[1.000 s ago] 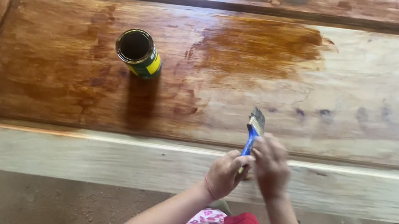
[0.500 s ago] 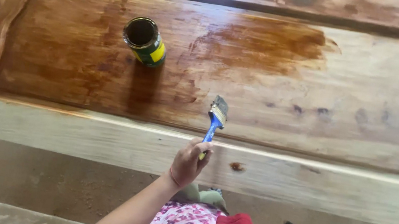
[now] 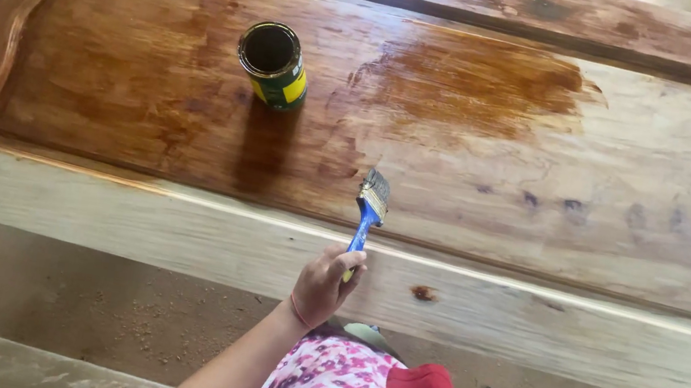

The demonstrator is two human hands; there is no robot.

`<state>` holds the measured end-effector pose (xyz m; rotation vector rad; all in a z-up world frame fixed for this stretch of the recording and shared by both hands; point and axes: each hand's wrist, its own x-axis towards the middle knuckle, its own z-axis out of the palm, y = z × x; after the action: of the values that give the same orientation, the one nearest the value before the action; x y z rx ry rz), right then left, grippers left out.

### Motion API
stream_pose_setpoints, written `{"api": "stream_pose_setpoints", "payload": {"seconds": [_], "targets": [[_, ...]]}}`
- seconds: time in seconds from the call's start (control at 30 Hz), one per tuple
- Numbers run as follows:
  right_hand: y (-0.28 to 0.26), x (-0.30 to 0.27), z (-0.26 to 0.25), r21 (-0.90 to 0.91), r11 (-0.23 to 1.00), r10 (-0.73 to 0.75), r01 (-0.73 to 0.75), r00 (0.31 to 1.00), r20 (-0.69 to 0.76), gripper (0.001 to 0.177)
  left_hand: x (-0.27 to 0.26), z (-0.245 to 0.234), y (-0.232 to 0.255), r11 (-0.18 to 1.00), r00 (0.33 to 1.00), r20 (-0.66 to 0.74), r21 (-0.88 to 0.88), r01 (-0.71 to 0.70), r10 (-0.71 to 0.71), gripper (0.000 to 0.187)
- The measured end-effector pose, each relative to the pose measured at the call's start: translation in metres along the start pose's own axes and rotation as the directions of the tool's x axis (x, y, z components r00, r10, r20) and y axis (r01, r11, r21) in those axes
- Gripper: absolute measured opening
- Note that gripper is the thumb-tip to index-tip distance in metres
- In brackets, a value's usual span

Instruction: The person applies a dark brown varnish to a large wooden surface using a paintbrush. They repeatedly dip the brush into a can of varnish and spread the liquid across the wood in long strokes, covering the surface evenly.

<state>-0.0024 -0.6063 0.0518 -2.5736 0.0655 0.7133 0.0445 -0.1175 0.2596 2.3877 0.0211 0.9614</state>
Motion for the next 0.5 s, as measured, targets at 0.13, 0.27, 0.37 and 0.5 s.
{"api": "stream_pose_setpoints", "payload": {"seconds": [0.13,0.27,0.37,0.5], "targets": [[-0.235,0.025,-0.087,-0.038,0.955,-0.297,0.294,0.946,-0.131,0.048,0.023,-0.02,0.004,0.995,0.998,0.07,-0.099,0.013,-0.006,0.03],[-0.386,0.05,-0.095,-0.302,0.566,-0.801,0.767,0.425,-0.421,0.074,0.045,-0.029,-0.008,0.982,0.992,0.102,-0.176,-0.062,0.081,0.022],[-0.474,0.057,-0.085,-0.417,0.359,-0.878,0.835,0.151,-0.453,0.068,0.052,-0.029,-0.025,0.985,0.99,0.083,-0.136,-0.102,0.114,0.015],[-0.516,0.084,-0.063,-0.481,0.366,-0.893,0.796,0.155,-0.423,0.041,0.069,-0.035,-0.047,0.993,0.994,0.073,-0.084,-0.077,0.083,0.018]]}}
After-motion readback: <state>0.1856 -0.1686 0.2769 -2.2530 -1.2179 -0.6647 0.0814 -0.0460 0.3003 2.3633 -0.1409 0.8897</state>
